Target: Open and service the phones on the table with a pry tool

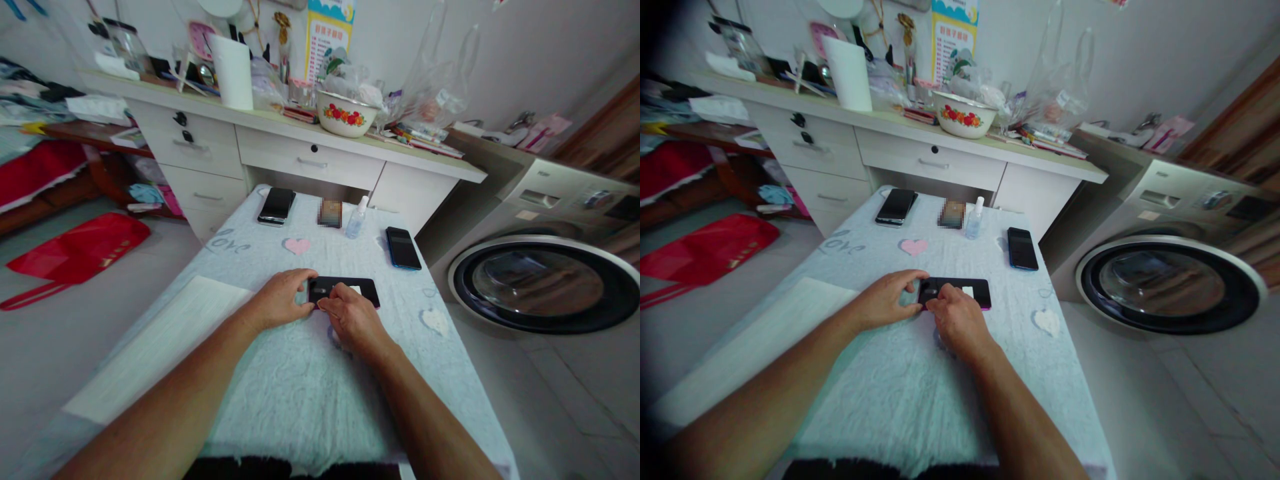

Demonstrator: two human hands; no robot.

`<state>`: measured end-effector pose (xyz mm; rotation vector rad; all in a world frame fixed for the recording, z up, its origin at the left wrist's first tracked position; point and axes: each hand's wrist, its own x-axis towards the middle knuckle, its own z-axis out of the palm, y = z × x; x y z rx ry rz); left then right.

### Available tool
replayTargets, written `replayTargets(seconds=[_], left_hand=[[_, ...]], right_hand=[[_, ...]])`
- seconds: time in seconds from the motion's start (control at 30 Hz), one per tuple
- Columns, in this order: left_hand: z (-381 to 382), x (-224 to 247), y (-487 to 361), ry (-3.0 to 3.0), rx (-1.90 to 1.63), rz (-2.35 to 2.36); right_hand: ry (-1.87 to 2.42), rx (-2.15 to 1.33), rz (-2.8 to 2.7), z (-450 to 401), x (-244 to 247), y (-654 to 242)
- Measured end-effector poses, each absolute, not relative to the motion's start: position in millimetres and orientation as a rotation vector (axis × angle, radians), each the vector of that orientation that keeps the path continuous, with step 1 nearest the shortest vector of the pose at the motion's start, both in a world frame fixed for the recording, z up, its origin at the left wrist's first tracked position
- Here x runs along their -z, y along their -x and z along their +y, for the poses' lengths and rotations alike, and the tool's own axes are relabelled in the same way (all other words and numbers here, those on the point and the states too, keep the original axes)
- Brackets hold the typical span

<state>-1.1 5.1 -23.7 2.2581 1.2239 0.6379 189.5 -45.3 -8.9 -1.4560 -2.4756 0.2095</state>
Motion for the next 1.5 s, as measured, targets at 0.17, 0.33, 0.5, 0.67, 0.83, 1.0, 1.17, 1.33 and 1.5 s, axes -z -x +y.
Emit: replayTargets(seconds=[0.17, 0.33, 0.5, 0.67, 0.83, 1.0, 1.17, 1.33, 1.5], left_hand=[[5.0, 22.9, 0.9, -2.255, -0.629, 1.224], [4.5, 21.8, 0.9, -2.262, -0.630, 1.234], [4.2, 21.5, 1.6, -2.269, -0.630, 1.227], [4.6, 21.1, 1.5, -2.272, -0.619, 1.232], [4.8, 20.8, 1.6, -2.263, -0.614, 1.229], [5.3, 21.6, 1.4, -2.260, -0.627, 1.227], [6.0, 22.5, 0.8, -2.262, -0.616, 1.236], [5.8, 22.4, 0.2, -2.265, -0.613, 1.241], [5.1, 21.0, 0.1, -2.264, -0.608, 1.243]], right_hand=[[1.450, -0.190, -2.494, -45.1, 9.8, -184.7], [1.430, -0.229, -2.506, -46.1, 6.8, -188.9], [1.441, -0.245, -2.501, -46.3, 4.8, -196.5], [1.437, -0.264, -2.488, -45.3, 5.9, -202.2], [1.397, -0.283, -2.467, -45.2, 8.3, -202.8], [1.404, -0.265, -2.479, -46.2, 7.9, -198.4], [1.446, -0.201, -2.583, -45.4, -0.7, -195.0], [1.440, -0.118, -2.667, -44.7, -3.9, -193.4], [1.458, -0.120, -2.611, -49.1, 2.2, -192.9]])
